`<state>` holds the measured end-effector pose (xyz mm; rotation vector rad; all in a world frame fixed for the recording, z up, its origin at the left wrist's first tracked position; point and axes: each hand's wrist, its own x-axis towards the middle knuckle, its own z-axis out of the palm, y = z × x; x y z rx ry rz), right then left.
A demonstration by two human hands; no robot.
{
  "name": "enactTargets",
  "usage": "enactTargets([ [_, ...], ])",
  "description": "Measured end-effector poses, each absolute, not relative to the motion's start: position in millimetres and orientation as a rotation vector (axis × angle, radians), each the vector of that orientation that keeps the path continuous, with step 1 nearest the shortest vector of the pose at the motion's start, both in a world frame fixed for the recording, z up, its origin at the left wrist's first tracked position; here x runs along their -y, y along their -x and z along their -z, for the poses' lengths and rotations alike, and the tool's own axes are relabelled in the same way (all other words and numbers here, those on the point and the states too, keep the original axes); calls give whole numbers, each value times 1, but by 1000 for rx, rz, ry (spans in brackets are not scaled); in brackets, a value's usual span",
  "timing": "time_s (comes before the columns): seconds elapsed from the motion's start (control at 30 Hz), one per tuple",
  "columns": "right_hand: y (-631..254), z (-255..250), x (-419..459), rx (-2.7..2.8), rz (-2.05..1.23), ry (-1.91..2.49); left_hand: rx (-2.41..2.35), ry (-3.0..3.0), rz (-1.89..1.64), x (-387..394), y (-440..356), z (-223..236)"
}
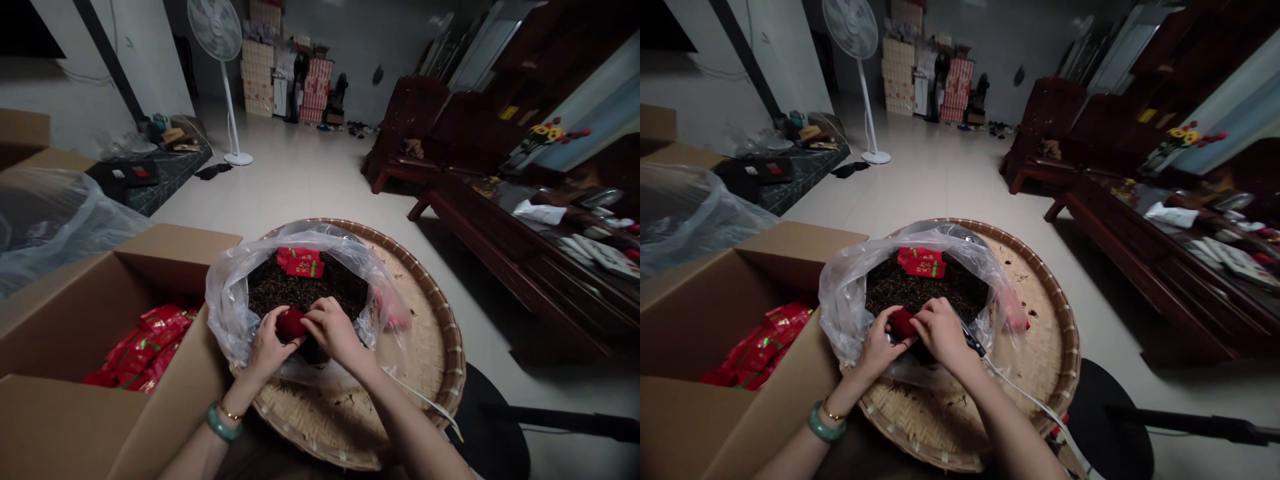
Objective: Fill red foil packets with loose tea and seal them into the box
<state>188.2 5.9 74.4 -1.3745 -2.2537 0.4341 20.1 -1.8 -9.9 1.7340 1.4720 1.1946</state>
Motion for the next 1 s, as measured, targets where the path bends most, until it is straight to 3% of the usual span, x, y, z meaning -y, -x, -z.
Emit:
enactTargets([
  [0.3,-219,-88,-14,2116,-743,1371,-1146,-1538,-924,-2,-20,-7],
  [0.6,-223,-105,2,2196,-231,1194,-1212,-1562,-1002,-7,-28,-12],
  [1.0,-234,-91,-6,2363,-464,1297,-1225,-2100,-898,-12,-25,-14],
])
